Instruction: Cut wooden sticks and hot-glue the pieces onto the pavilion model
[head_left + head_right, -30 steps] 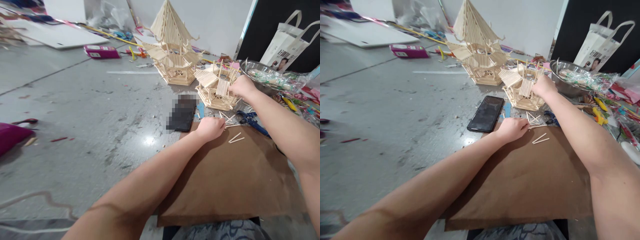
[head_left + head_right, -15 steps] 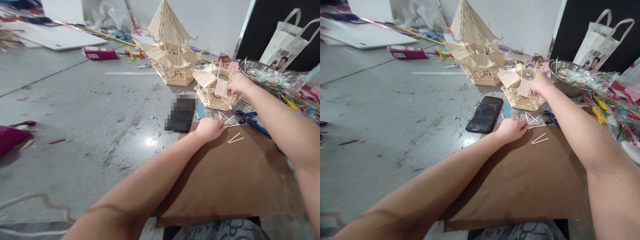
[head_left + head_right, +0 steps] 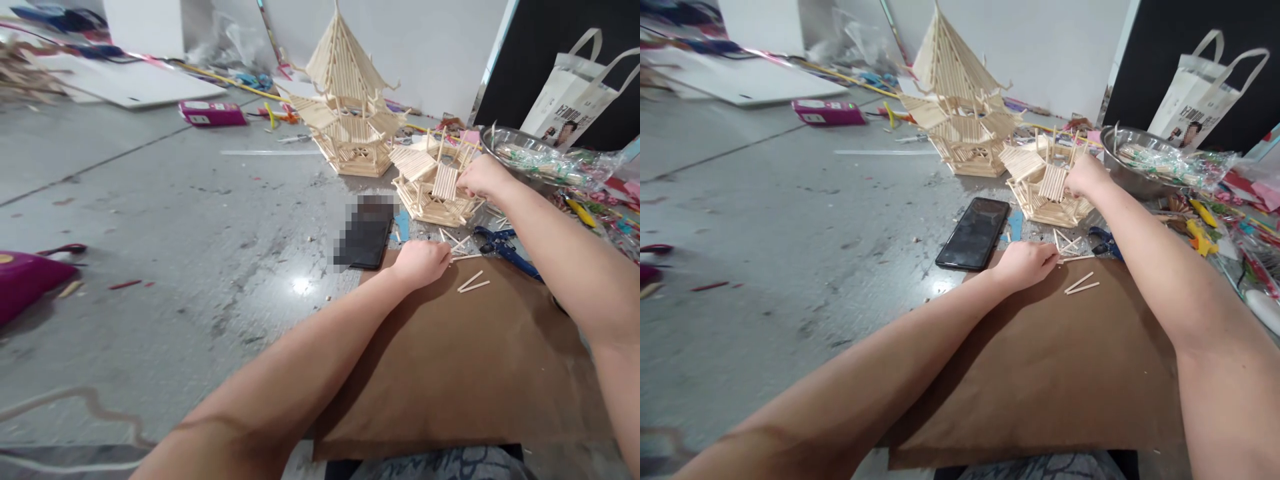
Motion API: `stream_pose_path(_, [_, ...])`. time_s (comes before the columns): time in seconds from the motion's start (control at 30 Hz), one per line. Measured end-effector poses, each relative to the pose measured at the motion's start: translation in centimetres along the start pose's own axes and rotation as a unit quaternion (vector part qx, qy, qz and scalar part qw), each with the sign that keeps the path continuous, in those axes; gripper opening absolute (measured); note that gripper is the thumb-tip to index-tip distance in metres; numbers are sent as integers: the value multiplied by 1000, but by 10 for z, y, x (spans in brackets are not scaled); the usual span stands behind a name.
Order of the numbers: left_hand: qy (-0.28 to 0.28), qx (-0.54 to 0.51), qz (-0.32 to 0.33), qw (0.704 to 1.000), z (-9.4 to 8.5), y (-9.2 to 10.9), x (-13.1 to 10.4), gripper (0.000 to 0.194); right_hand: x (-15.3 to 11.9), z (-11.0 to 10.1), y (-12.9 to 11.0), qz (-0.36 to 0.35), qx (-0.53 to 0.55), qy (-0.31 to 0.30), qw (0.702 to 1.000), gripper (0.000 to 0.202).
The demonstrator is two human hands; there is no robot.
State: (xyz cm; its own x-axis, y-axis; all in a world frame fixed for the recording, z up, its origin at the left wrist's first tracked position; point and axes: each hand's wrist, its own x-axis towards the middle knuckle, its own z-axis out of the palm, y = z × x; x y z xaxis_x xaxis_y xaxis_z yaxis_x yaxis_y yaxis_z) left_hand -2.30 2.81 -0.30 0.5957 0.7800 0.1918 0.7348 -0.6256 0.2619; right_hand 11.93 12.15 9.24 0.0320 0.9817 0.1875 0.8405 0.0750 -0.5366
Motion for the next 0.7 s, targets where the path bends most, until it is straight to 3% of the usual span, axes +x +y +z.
stream_pose_path(0.1, [-9,-2,2,1000,-1,0,0,33,-2,0,-3,30,-61,0,998,12])
stream_pose_path(0.33, [-12,8,4,1000,-2,0,0,34,-10,-6,-15,104,-30,-28,994,20])
stream_pose_path(0.7, [-2,11,-9,1000,-3,0,0,34,-7,-1,-10,92,-56,5,994,19])
